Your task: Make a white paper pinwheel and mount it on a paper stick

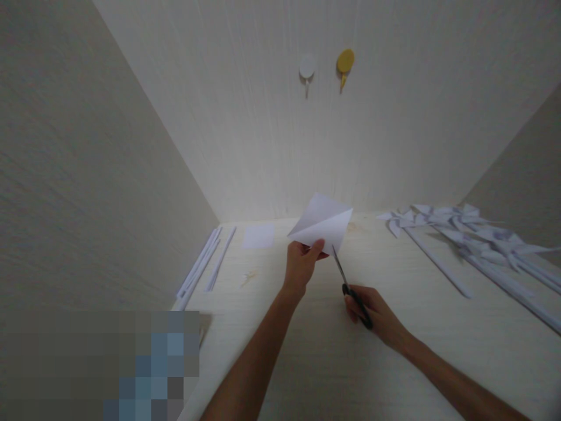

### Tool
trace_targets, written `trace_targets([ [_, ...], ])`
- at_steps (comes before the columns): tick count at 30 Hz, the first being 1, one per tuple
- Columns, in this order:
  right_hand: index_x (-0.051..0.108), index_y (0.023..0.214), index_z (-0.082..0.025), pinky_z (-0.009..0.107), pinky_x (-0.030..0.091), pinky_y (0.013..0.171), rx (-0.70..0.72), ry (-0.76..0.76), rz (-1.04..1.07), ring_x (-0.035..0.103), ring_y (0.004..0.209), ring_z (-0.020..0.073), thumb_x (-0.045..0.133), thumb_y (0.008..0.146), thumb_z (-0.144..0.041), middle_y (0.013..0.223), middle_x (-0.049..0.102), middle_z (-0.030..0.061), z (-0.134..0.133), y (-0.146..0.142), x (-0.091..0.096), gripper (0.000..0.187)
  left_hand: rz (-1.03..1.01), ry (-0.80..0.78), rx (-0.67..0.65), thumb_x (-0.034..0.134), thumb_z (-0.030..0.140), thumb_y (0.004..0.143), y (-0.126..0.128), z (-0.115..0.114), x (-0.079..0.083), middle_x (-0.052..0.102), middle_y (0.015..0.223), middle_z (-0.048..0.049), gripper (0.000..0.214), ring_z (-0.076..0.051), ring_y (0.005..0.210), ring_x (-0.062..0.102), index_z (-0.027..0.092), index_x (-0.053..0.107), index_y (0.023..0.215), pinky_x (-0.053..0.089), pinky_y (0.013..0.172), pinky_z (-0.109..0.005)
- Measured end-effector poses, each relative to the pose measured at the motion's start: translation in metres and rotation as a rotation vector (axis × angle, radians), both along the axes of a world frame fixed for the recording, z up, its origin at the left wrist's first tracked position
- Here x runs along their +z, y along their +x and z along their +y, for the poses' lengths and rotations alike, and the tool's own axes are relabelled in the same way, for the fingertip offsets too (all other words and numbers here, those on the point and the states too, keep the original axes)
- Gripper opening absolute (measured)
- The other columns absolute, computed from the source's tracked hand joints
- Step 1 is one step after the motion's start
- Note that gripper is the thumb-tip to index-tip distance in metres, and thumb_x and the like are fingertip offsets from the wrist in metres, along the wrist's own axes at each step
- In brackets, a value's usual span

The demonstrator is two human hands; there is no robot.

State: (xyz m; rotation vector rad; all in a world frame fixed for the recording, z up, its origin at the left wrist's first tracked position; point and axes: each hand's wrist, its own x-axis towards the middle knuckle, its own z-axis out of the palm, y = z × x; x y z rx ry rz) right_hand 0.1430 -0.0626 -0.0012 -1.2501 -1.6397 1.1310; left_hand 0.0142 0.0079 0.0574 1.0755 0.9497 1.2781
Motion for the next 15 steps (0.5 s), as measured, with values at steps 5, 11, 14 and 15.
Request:
trace_targets([
  [5,0.036,0.048,-0.018,0.022,0.028,0.039,-0.007,-0.001,-0.011,0.035,0.041,0.0089,0.038,0.073,-0.047,0.043,0.037,-0.0036,-0.0009,-0.0009,0.0025,0.038,-0.004,0.002,-0.003,0.061,0.022,0.059,-0.0003,0.0004,0.0007,0.065,0.075,-0.0061,0.019,-0.015,0.064,0.059,0.009,0.060,0.073,0.051,0.062,-0.030],
  [11,0.036,0.048,-0.019,0.022,0.028,0.039,-0.020,0.008,-0.011,0.035,0.041,0.0089,0.038,0.072,-0.049,0.043,0.036,-0.0038,-0.0009,-0.0012,0.0016,0.039,0.002,0.002,-0.004,0.062,0.023,0.058,-0.0006,0.0006,0.0005,0.065,0.077,-0.0069,0.020,-0.015,0.064,0.059,0.009,0.060,0.072,0.051,0.062,-0.030],
  [14,0.036,0.049,-0.019,0.021,0.028,0.039,-0.014,-0.007,-0.005,0.035,0.041,0.0089,0.039,0.072,-0.048,0.043,0.036,-0.0040,-0.0006,-0.0008,0.0005,0.038,-0.003,0.002,-0.007,0.061,0.023,0.058,-0.0007,0.0008,-0.0003,0.065,0.077,-0.0069,0.021,-0.015,0.064,0.059,0.009,0.060,0.073,0.051,0.062,-0.030],
  [15,0.036,0.048,-0.019,0.021,0.028,0.039,-0.012,-0.008,-0.004,0.035,0.041,0.0089,0.039,0.072,-0.048,0.043,0.036,-0.0040,-0.0006,-0.0006,0.0004,0.038,-0.005,0.001,-0.006,0.061,0.023,0.058,-0.0008,0.0008,-0.0003,0.065,0.077,-0.0069,0.021,-0.015,0.064,0.059,0.009,0.060,0.073,0.051,0.061,-0.030],
])
